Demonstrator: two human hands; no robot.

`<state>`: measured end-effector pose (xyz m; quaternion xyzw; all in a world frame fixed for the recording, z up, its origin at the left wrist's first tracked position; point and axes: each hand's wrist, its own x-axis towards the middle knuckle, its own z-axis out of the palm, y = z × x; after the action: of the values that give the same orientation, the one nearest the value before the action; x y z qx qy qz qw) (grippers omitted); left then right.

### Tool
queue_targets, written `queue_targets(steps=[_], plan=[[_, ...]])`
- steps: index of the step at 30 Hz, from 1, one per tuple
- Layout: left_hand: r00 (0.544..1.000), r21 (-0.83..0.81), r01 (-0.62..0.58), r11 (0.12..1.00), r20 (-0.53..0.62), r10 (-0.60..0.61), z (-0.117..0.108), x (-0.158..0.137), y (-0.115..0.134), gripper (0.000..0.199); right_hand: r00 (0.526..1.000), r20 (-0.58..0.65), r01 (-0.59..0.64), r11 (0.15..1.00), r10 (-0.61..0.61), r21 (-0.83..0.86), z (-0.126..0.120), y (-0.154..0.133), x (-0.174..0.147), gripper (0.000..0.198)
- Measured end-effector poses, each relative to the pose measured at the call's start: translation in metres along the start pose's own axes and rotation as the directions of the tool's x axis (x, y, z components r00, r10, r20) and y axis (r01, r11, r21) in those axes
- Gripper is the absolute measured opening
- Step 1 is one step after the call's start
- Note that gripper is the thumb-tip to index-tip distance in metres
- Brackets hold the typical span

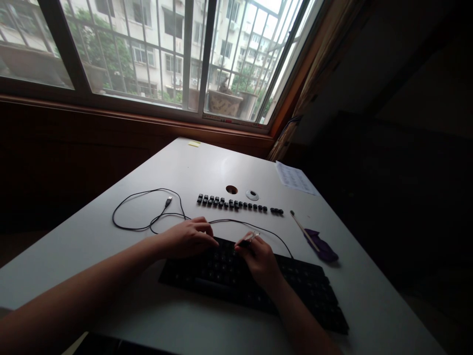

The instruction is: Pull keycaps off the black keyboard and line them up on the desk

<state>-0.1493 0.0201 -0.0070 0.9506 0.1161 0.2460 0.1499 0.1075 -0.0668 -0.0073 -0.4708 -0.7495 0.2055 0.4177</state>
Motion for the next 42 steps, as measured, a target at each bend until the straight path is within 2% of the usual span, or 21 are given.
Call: queue_targets(steps=[6,10,13,16,26,32,42], plan=[[0.996,0.155,-0.050,0.987,0.083,0.037,-0.006,0.002,0.011,0.030,1.000,-0.003,-0.003,0.999,0.003,-0.033,0.001,-0.001,0.000,0.008],[0.995,0.197,-0.069,0.978,0.082,0.054,-0.007,0.003,0.021,0.035,0.999,0.040,-0.021,0.998,0.024,-0.066,0.001,-0.001,0.004,0.007],[0.991,0.182,-0.123,0.976,0.079,0.110,-0.003,0.005,0.029,0.036,0.997,0.076,-0.019,0.997,0.025,-0.077,0.001,0.000,0.004,0.010],[0.986,0.172,-0.139,0.975,0.112,0.121,0.004,0.008,0.036,0.038,0.998,0.060,-0.031,0.994,0.038,-0.107,0.001,0.001,0.003,0.013],[0.986,0.171,-0.099,0.980,0.152,0.073,0.007,0.008,0.040,0.042,1.000,0.012,0.016,0.999,-0.016,-0.051,-0.001,0.003,-0.001,0.011],[0.987,0.200,-0.099,0.975,0.143,0.071,0.008,0.008,0.041,0.047,1.000,0.008,-0.021,1.000,0.022,-0.018,0.000,0.004,-0.001,0.012],[0.983,0.219,-0.121,0.968,0.165,0.085,0.004,0.012,0.047,0.040,0.998,-0.007,-0.058,0.998,0.058,-0.038,0.002,0.008,0.002,0.011]])
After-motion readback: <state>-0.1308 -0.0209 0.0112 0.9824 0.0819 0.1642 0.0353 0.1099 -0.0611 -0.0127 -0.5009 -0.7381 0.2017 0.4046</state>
